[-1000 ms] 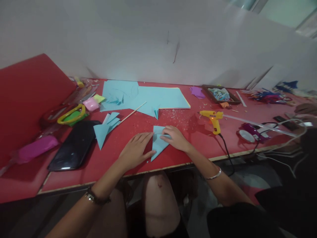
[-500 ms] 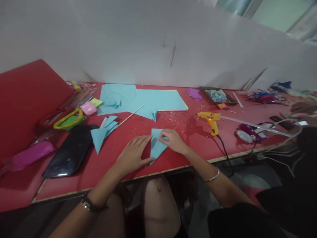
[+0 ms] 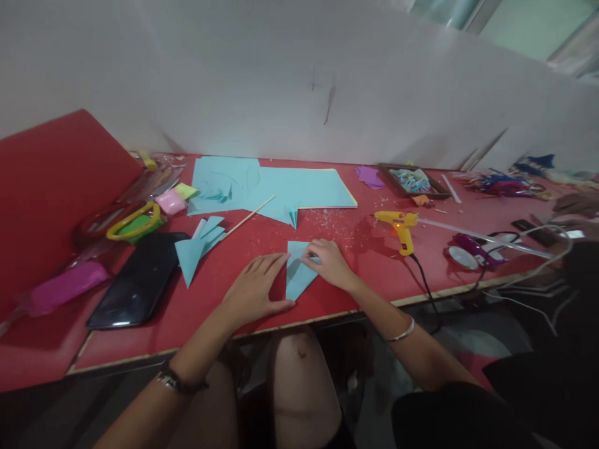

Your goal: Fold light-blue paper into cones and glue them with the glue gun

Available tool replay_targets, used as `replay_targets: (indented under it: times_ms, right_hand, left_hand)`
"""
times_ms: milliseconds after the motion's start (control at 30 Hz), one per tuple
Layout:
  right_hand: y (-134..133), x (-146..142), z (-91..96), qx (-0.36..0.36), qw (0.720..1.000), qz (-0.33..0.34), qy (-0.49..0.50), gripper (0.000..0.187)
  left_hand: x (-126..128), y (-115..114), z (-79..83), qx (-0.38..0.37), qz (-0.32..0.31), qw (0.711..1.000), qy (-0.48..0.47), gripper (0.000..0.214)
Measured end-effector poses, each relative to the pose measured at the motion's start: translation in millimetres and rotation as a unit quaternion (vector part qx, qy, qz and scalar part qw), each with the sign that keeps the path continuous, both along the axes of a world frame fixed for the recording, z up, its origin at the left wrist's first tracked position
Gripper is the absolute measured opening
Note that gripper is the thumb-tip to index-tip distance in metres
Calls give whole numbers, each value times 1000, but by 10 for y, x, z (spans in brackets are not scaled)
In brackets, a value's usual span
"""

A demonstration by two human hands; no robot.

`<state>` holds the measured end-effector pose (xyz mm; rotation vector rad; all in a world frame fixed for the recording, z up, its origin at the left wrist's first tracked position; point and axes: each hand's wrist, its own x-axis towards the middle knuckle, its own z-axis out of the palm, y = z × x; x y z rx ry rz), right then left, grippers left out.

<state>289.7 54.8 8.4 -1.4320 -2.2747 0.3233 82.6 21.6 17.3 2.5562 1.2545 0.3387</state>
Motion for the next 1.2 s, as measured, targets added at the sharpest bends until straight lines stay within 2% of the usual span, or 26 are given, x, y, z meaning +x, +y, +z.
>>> replay_targets:
  times_ms: [300, 500, 1200]
  right_hand:
    - [3, -6, 4, -3, 1000, -2, -5, 19]
    - [-4, -19, 4, 0, 1000, -8, -20, 15]
    - [15, -13, -10, -2, 1000, -9, 0, 13]
  left_hand:
    - [-11, 20, -9, 9, -7, 1000, -10, 79]
    - [-17, 34, 14, 11, -52, 999, 2, 59]
    - [-38, 53, 2, 4, -70, 997, 26, 59]
